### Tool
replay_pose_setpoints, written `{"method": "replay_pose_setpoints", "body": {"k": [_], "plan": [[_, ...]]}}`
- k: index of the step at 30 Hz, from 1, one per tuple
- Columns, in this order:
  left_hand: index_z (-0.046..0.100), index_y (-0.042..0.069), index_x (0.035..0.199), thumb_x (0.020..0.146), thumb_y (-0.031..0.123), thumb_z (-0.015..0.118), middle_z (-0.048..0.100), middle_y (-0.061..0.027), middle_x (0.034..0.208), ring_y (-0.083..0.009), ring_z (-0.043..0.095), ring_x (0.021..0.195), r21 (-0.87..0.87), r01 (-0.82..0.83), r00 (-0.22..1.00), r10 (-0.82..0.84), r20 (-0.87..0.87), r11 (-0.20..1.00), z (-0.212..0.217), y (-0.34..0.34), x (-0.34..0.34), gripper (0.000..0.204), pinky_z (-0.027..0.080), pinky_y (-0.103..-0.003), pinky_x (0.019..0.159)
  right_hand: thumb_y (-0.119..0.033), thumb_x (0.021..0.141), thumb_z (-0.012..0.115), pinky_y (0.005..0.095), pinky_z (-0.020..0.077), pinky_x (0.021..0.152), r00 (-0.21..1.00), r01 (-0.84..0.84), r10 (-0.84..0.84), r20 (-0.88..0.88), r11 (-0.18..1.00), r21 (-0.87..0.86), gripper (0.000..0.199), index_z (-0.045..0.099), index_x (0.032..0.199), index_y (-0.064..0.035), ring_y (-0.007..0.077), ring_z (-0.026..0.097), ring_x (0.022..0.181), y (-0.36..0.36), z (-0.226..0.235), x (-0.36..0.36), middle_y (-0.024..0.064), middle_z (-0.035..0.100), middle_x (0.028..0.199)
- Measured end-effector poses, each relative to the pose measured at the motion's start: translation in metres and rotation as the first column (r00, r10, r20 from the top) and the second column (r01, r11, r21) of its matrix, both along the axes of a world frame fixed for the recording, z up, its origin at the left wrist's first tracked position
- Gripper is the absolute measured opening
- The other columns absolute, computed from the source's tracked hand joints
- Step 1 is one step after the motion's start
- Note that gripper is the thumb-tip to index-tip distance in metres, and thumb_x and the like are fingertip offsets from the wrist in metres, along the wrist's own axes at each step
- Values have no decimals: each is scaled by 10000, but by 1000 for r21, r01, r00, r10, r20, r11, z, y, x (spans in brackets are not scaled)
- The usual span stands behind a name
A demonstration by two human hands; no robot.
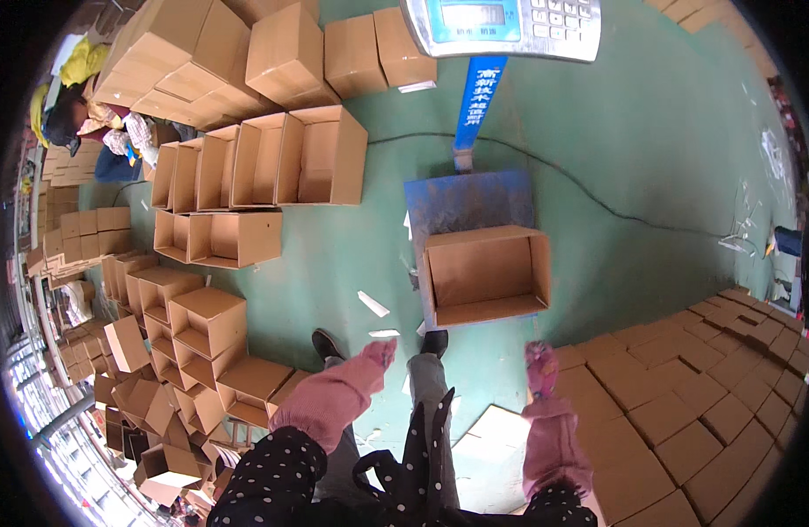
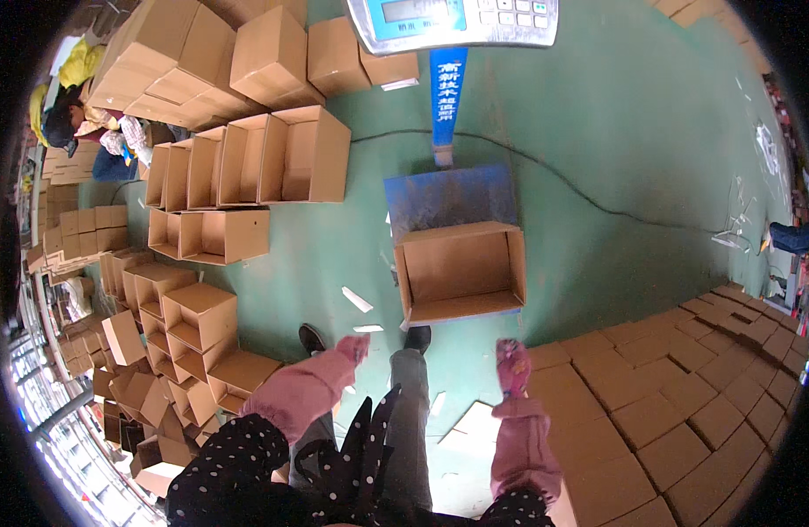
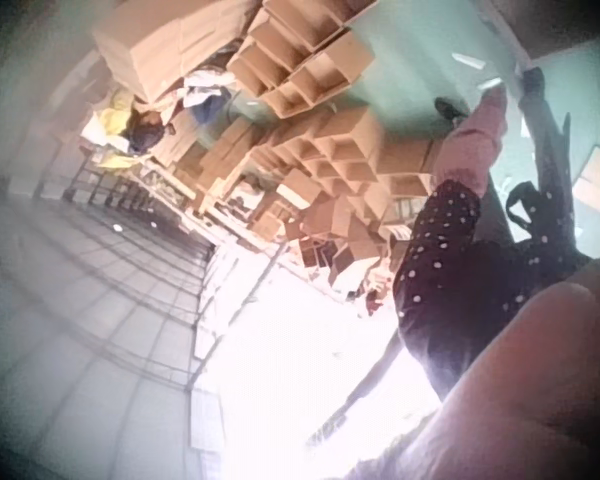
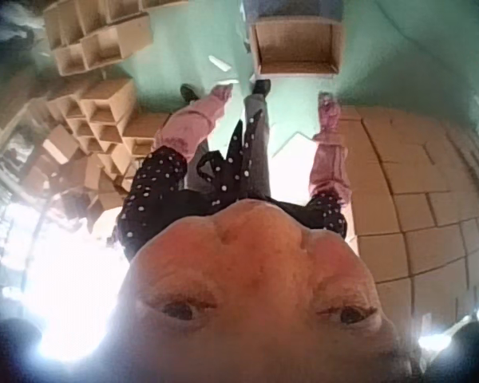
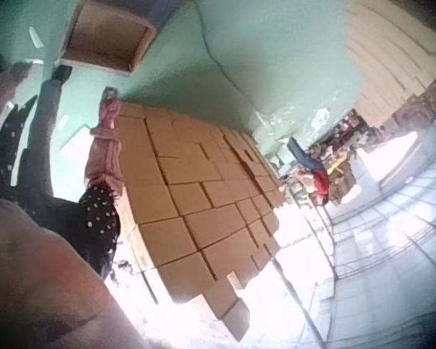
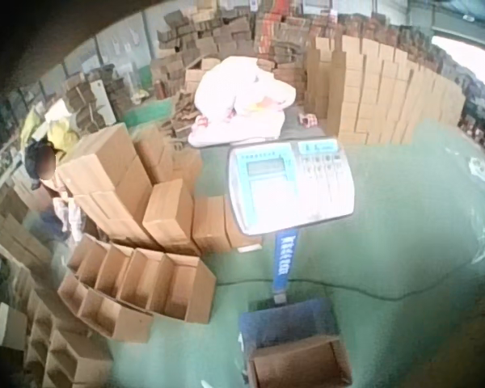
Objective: The person repeatedly picks up flat cardboard pieces, folds them into open boxes, and places them on a blue scale platform. The process continues with multiple boxes being assembled and stacked on the scale throughout the clip.
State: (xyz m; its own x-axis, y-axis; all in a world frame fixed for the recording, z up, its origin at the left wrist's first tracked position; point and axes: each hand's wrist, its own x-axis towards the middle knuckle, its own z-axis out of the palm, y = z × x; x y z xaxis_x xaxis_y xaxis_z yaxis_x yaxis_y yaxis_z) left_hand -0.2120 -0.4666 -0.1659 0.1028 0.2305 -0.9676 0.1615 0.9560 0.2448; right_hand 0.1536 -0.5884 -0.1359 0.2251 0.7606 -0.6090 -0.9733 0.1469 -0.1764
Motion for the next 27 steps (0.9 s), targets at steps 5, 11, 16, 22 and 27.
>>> {"method": "replay_pose_setpoints", "body": {"k": [5,11,16,22,27], "plan": [[418,108,488,731,146,466,383,-22,444,-94,321,317,-223,-44,992,69,106,974,-2,-33,-27,250,224,-225,307,-6,736,431,274,364,739,971,-234,232,-59,972,-37,33,460,721,3,179,443,737,-24,-22,-39,90,461,734],[459,73,648,751,199,483,428,-59,511,-124,374,375,-128,120,993,-119,15,984,3,-29,-2,165,348,-252,370,-139,720,507,305,369,741,995,-21,35,95,990,-139,151,465,782,-8,206,420,822,30,-24,-11,105,453,823],[421,76,867,719,225,507,464,-121,727,-217,425,661,505,567,808,-560,-185,651,31,26,68,227,356,-316,593,-377,709,572,335,402,786,-241,163,781,575,617,-770,469,462,997,-24,260,461,917,99,-24,63,137,476,982],[490,47,823,719,280,510,515,-131,782,-248,504,779,417,797,604,-582,-544,437,48,67,144,256,379,-366,694,-424,721,517,367,430,732,-746,188,658,-99,66,-980,459,533,947,-25,301,545,827,144,-24,126,151,582,848],[480,66,720,733,279,508,487,-106,605,-238,519,592,315,947,293,-585,-756,67,54,95,112,215,404,-374,590,-354,765,470,358,423,669,-864,207,477,-159,49,-977,360,558,815,-8,295,538,785,147,24,105,145,575,766]]}}
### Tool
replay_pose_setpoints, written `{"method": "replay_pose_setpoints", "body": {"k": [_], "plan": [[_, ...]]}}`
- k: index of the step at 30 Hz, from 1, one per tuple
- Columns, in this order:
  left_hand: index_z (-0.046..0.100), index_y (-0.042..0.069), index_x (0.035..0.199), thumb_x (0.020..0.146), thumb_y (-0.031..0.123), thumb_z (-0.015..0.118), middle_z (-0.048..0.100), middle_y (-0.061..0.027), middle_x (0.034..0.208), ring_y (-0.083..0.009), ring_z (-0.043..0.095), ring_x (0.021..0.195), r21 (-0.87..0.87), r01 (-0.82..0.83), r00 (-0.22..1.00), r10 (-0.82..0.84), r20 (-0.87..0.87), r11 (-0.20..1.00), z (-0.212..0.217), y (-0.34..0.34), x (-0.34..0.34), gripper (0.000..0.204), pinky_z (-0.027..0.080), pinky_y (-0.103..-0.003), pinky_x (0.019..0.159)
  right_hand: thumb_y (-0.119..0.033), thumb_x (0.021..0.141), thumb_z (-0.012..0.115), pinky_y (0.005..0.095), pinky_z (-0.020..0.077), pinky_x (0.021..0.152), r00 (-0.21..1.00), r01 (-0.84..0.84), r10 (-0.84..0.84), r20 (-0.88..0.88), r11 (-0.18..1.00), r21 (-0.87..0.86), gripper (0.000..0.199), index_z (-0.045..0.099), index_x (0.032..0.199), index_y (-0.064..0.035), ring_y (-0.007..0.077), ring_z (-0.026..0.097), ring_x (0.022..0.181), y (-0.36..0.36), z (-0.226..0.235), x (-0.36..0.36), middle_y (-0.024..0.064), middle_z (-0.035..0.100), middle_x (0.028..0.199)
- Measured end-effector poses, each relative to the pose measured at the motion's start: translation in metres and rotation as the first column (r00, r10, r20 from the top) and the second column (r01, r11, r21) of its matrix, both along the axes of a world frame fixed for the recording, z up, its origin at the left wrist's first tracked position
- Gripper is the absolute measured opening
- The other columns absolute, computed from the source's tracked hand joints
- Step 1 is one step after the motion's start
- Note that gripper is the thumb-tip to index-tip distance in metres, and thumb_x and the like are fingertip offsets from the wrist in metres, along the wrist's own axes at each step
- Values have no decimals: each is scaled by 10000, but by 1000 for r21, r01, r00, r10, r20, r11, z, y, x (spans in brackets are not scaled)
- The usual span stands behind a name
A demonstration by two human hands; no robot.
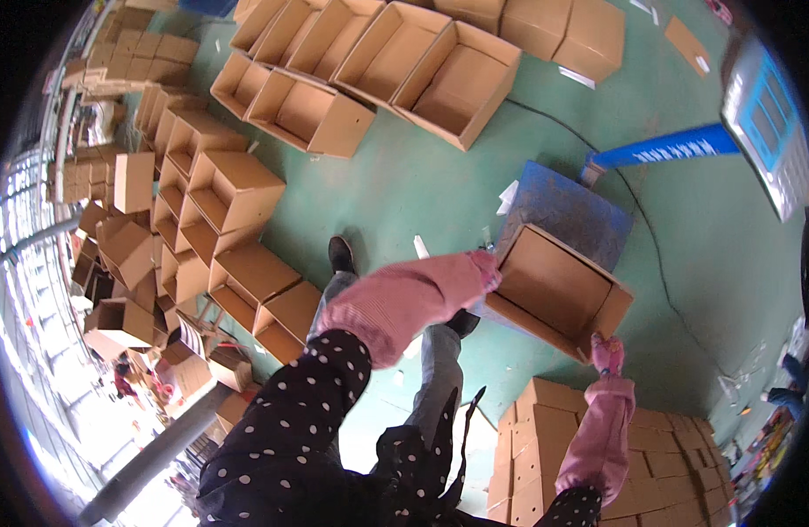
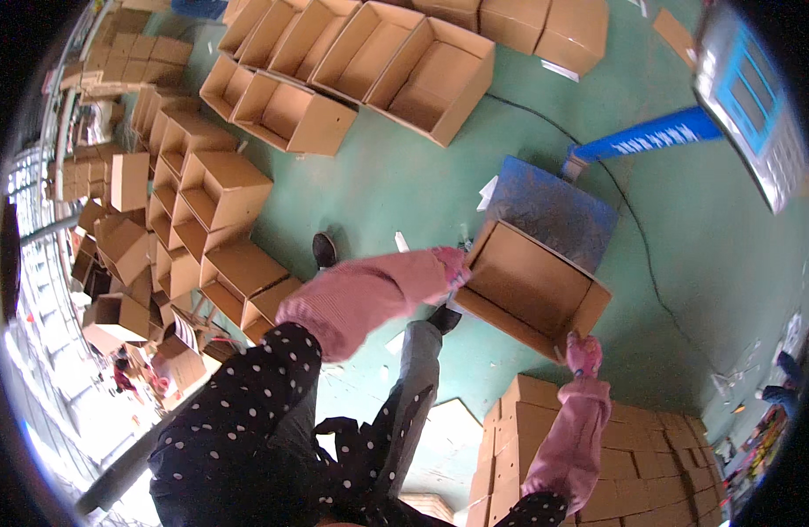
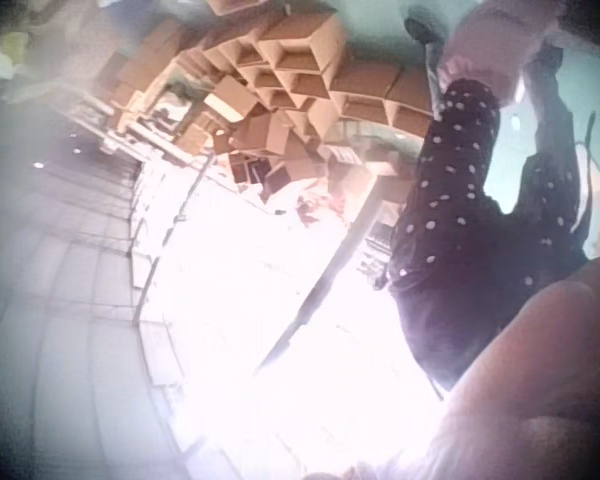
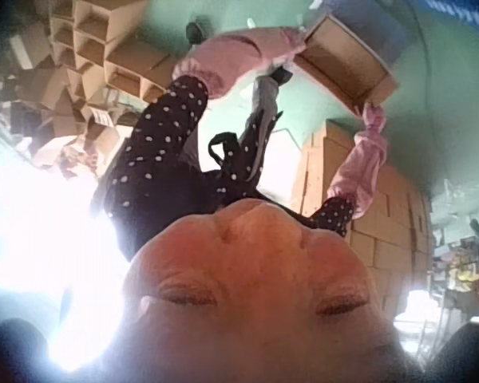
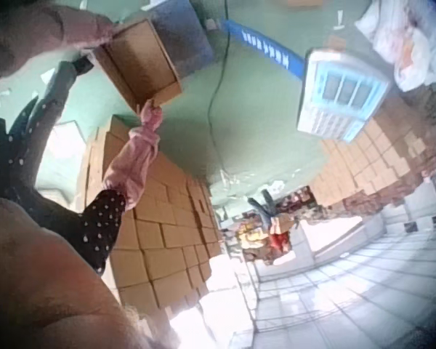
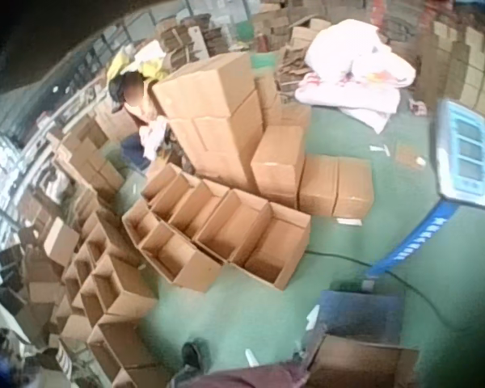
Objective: The person repeatedly picks up flat cardboard pieces, folds them into open boxes, and places them on a blue scale platform. The process continues with multiple boxes being assembled and stacked on the scale throughout the clip.
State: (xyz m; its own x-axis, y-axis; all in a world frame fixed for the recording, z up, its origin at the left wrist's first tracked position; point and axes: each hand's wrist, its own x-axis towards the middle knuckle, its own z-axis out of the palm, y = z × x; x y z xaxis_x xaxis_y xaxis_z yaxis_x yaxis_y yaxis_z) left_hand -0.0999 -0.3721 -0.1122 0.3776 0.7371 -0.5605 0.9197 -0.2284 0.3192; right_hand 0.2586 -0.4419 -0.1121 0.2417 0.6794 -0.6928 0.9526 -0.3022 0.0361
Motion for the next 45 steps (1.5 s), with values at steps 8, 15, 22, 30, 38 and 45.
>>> {"method": "replay_pose_setpoints", "body": {"k": [8,15,22,30,38,45], "plan": [[506,77,664,732,282,496,542,-134,650,-279,551,658,-84,-58,990,69,124,995,-25,49,-161,216,438,-386,585,-363,777,436,356,397,646,959,101,-118,-256,992,-78,367,559,700,-26,307,522,731,39,13,-143,160,563,700],[492,77,664,789,308,409,420,-54,533,-216,454,519,-178,-634,726,658,199,753,-82,103,-269,276,338,-344,444,-415,767,458,379,437,543,959,58,-62,-275,998,-20,447,552,718,19,273,580,617,120,-80,-263,179,586,712],[496,75,752,747,127,498,466,-20,660,-136,479,580,-153,-828,356,717,600,539,-54,51,-272,52,379,-296,459,-322,840,411,231,372,347,782,124,-250,-571,960,-250,359,500,622,-52,118,480,381,139,-55,-289,34,498,461],[492,35,728,757,119,442,435,-25,550,-110,409,444,-840,-268,-806,588,-73,-472,-66,-213,-311,102,324,-229,377,-294,789,532,277,443,638,613,-334,179,-769,942,-46,308,512,926,-18,195,562,746,114,-42,-494,96,569,841],[507,13,917,755,38,395,523,-58,708,-127,503,578,-778,-298,-836,545,-67,-553,-32,-312,-246,199,408,-212,474,-395,776,464,391,453,689,446,-796,842,-302,528,297,380,537,966,-75,303,553,842,142,-70,-718,135,555,940],[509,39,910,822,143,440,521,-67,688,-106,455,487,-757,-227,-868,480,-127,-613,-35,-253,-226,153,345,-210,410,-366,808,386,423,455,599,549,-739,798,-250,603,302,375,593,679,-81,324,571,688,114,-77,-658,165,591,747]]}}
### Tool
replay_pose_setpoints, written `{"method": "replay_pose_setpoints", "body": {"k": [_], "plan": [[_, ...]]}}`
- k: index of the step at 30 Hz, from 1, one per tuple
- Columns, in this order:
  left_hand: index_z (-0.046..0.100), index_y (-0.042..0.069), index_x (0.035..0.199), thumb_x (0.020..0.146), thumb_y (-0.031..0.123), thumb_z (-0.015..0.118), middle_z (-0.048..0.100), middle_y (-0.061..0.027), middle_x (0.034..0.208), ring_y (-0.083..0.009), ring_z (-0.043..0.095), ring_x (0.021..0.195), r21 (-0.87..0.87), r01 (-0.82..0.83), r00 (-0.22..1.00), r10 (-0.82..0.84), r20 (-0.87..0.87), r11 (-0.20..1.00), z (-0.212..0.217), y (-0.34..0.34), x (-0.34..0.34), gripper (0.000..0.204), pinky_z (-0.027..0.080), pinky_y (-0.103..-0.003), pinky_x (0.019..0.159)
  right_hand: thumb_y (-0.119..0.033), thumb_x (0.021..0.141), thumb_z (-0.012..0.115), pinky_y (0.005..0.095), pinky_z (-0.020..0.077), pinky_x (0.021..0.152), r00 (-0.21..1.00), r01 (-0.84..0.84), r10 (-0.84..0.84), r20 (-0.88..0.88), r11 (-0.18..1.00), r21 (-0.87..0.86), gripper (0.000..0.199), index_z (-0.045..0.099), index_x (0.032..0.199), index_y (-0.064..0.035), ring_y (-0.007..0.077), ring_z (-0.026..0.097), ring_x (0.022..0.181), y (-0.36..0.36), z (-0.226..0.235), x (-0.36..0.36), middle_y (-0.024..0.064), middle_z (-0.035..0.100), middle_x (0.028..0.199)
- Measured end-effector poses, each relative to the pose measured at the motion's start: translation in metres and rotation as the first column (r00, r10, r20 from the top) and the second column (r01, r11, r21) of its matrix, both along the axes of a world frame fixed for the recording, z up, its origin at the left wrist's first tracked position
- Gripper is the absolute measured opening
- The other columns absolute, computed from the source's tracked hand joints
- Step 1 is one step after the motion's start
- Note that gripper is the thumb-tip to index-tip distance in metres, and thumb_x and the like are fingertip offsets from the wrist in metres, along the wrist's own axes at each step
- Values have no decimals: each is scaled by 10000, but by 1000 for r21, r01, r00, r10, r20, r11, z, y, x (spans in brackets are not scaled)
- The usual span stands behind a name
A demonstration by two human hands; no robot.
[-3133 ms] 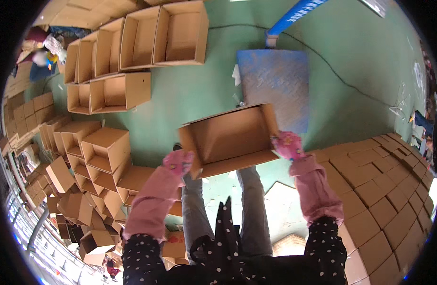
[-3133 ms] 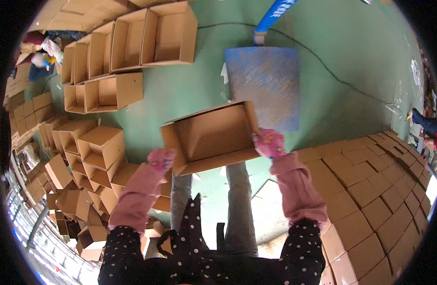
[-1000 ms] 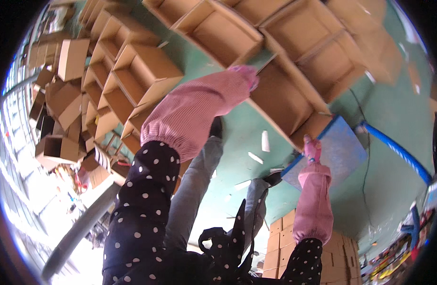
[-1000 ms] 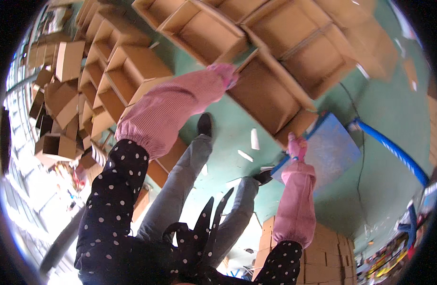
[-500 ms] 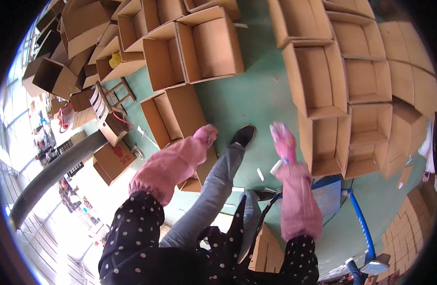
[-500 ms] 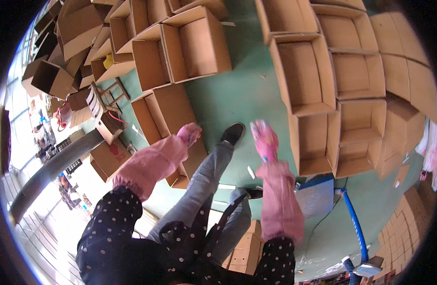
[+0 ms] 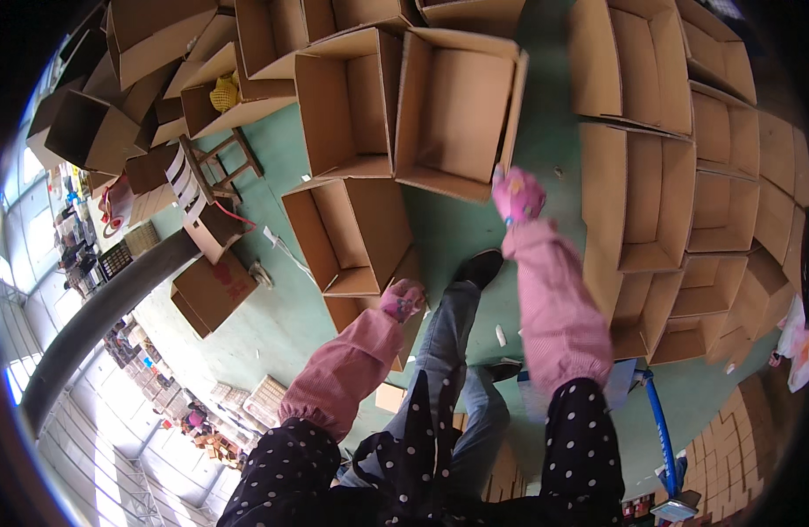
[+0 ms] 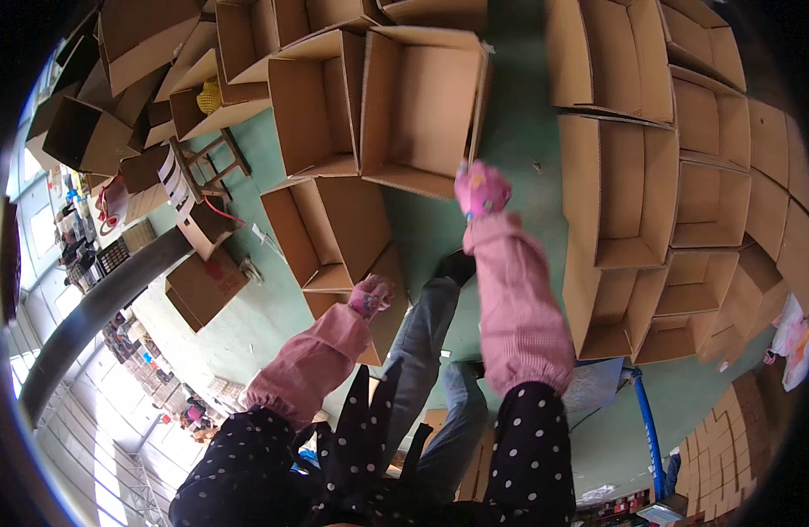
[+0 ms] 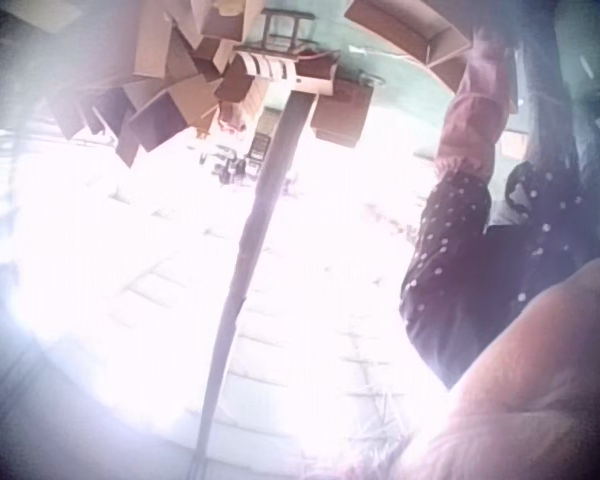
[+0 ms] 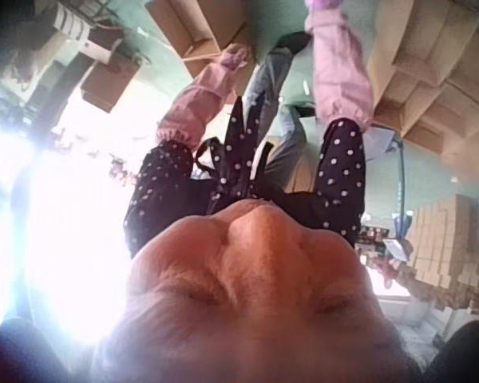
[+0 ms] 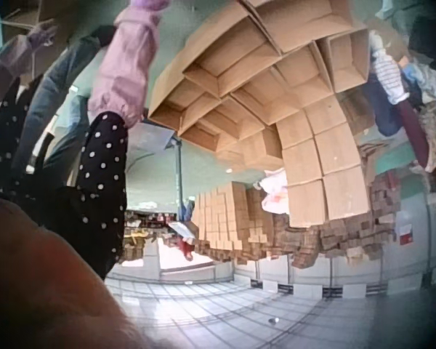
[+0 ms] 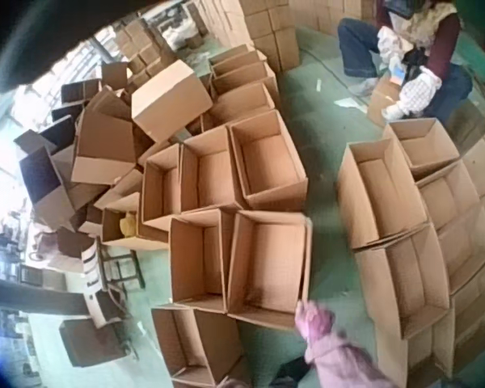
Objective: The person repeatedly picks up flat cardboard pieces, folds them into open boxes, and places them on a blue scale platform. The process continues with multiple boxes being assembled and stacked on the scale throughout the clip.
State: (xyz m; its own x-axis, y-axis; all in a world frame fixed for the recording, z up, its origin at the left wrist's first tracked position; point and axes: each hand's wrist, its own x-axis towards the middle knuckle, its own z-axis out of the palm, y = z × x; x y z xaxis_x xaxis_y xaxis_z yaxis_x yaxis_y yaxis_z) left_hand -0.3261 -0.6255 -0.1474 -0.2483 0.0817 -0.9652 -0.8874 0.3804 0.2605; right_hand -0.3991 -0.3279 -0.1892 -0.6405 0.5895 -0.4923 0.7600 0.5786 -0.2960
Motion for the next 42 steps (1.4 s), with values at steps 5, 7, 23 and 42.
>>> {"method": "replay_pose_setpoints", "body": {"k": [5,7,23,42], "plan": [[469,50,992,818,366,460,550,-75,747,-130,504,543,32,-122,975,126,-182,992,-19,46,-25,362,407,-241,469,-465,815,319,452,422,571,930,314,-265,255,933,-175,553,587,650,-10,386,538,641,-86,2,104,218,557,649],[449,48,1012,801,423,467,557,-71,766,-144,533,586,40,-25,962,35,-272,999,-27,51,-35,431,434,-251,514,-431,809,377,379,418,530,890,423,-284,357,807,-412,455,580,718,-34,291,537,594,-110,23,134,158,561,643],[494,155,940,735,265,593,530,-57,753,-244,495,559,-399,371,921,-388,40,838,-96,13,-136,253,397,-392,443,-217,671,465,314,407,532,973,-229,230,14,962,151,145,482,571,-113,225,510,609,44,-44,93,92,486,611],[442,132,697,709,268,518,402,-34,635,-189,443,638,352,376,684,-513,518,857,-27,132,-43,156,393,-320,630,-306,718,503,354,442,538,602,788,-793,88,609,94,234,582,664,-92,268,535,588,-161,136,439,97,541,582]]}}
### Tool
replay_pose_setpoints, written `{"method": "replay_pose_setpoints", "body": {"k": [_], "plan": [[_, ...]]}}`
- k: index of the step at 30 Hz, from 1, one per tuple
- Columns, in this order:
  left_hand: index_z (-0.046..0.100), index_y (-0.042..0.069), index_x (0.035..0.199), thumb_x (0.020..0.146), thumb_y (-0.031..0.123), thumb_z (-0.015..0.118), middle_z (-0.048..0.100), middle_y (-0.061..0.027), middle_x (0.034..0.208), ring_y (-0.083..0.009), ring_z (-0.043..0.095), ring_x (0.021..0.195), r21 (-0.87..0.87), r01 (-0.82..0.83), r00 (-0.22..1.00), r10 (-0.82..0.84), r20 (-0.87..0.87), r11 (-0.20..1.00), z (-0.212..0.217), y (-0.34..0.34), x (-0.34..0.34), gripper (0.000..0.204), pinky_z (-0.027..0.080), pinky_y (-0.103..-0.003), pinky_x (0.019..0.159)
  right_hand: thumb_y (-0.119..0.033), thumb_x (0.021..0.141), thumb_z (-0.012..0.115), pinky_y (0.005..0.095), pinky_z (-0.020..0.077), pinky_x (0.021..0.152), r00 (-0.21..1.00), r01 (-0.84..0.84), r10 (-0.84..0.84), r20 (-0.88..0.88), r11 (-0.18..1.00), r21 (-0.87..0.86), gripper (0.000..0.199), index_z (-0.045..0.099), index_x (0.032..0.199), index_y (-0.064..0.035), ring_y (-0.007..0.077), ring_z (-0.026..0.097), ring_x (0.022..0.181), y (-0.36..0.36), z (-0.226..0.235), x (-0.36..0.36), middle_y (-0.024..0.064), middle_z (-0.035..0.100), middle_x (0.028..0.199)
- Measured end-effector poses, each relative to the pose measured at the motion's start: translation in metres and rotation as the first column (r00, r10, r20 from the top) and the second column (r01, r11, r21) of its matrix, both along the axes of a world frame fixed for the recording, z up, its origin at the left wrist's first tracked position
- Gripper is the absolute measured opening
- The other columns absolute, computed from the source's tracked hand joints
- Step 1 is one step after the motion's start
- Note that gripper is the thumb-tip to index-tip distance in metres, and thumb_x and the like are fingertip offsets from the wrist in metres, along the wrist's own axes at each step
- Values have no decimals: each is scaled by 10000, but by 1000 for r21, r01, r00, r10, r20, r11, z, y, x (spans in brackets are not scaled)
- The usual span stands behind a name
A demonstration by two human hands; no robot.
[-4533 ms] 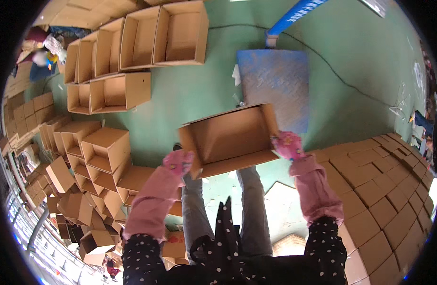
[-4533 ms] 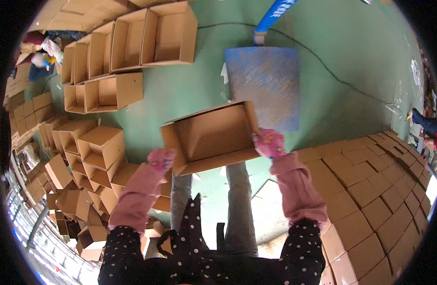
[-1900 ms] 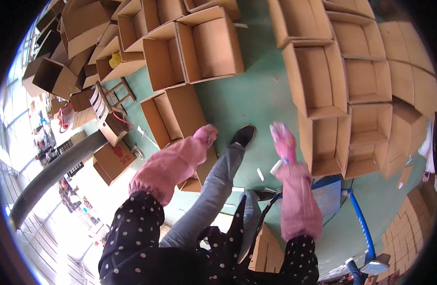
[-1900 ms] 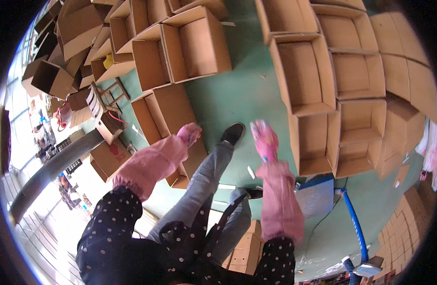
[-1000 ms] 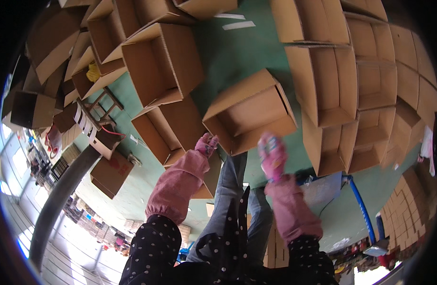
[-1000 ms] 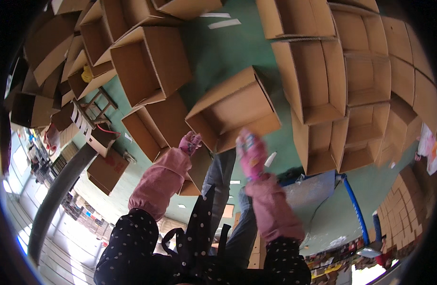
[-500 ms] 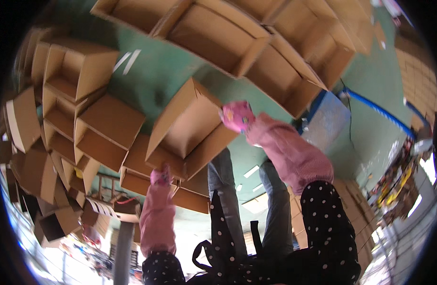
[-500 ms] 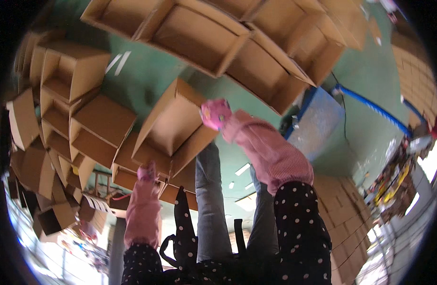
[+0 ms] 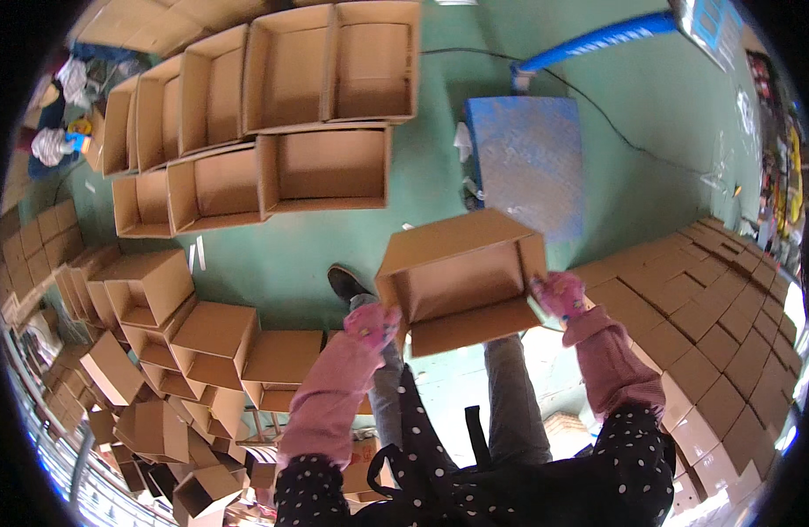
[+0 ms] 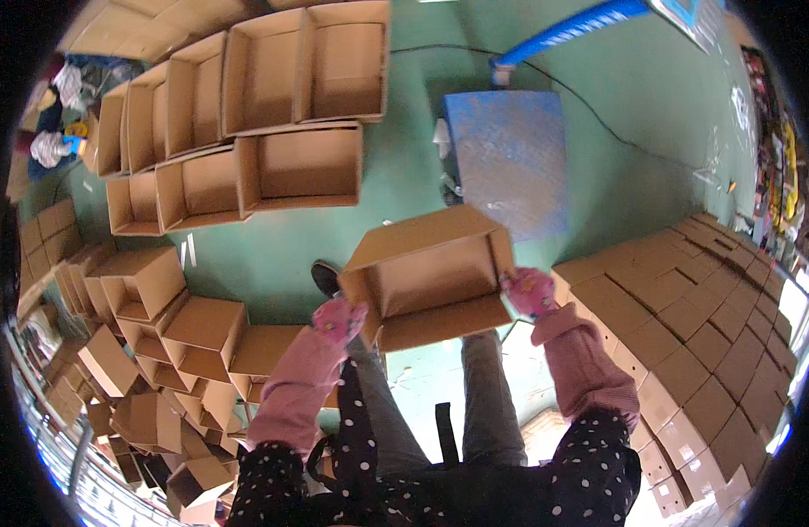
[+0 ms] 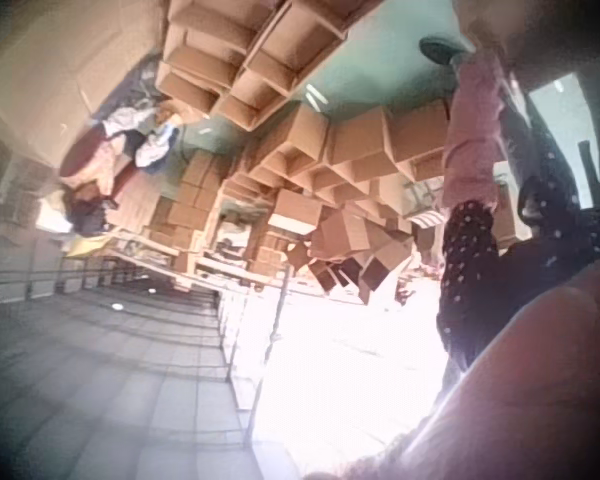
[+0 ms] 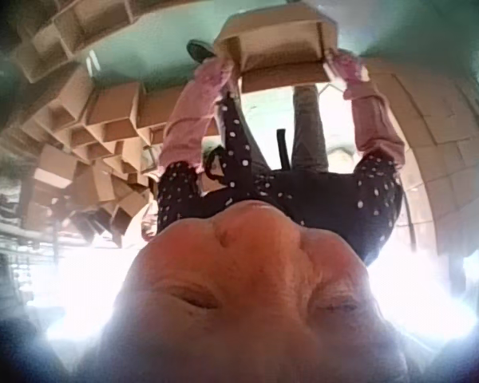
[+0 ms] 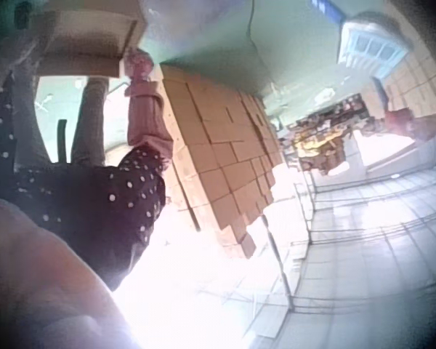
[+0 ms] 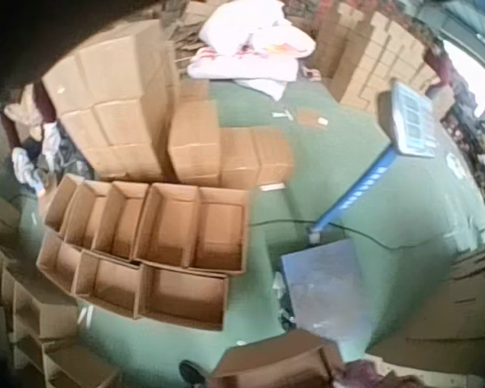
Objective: The person repeatedly picks up flat cardboard pieces, folds them into open boxes, and places them on a blue scale platform. The process continues with multiple boxes being assembled and stacked on the scale throughout the clip.
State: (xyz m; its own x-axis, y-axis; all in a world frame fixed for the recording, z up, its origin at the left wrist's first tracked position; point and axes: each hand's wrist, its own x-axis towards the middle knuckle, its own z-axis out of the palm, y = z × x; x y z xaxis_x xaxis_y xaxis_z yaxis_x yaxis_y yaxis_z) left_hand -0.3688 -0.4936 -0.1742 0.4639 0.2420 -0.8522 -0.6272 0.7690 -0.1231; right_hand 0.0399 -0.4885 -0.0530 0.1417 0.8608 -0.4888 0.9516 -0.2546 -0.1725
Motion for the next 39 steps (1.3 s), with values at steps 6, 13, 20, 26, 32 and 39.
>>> {"method": "replay_pose_setpoints", "body": {"k": [6,13,20,26,32,39], "plan": [[523,68,627,750,370,461,525,-127,637,-290,534,635,-154,883,-168,6,-986,-444,36,118,185,332,404,-395,585,-411,762,427,395,441,622,956,214,-178,235,967,-138,403,583,702,-44,318,554,700,27,-31,131,159,580,718],[575,35,608,775,460,400,564,-167,619,-305,554,595,-135,930,-131,36,-991,-342,18,192,272,489,423,-417,543,-274,822,396,353,435,695,967,127,-96,234,984,-121,290,552,894,-41,278,545,777,83,-78,203,114,581,850],[493,64,511,780,535,392,443,-52,417,-163,415,326,-72,895,268,-660,-701,440,-18,126,175,552,319,-307,312,-290,822,400,345,425,730,637,710,-713,-294,690,-137,315,555,859,-18,244,523,842,-33,-88,137,154,554,908],[539,71,533,788,502,367,481,-39,448,-159,459,395,-262,914,90,-787,-610,308,15,25,105,529,357,-319,385,-133,764,431,235,415,563,-603,516,-414,-682,450,-729,186,530,856,-5,155,518,704,-115,-102,37,101,562,865],[521,43,578,780,423,432,503,-65,505,-155,478,421,-118,915,201,-689,-696,386,8,9,92,439,379,-289,388,-94,780,417,203,381,483,-424,601,-592,-685,382,-702,111,513,802,-42,110,478,593,-108,-125,31,61,533,770],[510,60,689,742,268,526,519,-73,532,-174,471,375,-120,844,369,-727,-580,524,-24,52,126,215,378,-288,342,-136,760,446,328,398,766,-715,695,177,-677,290,-658,249,470,980,-22,209,462,880,-59,-161,154,129,489,970]]}}
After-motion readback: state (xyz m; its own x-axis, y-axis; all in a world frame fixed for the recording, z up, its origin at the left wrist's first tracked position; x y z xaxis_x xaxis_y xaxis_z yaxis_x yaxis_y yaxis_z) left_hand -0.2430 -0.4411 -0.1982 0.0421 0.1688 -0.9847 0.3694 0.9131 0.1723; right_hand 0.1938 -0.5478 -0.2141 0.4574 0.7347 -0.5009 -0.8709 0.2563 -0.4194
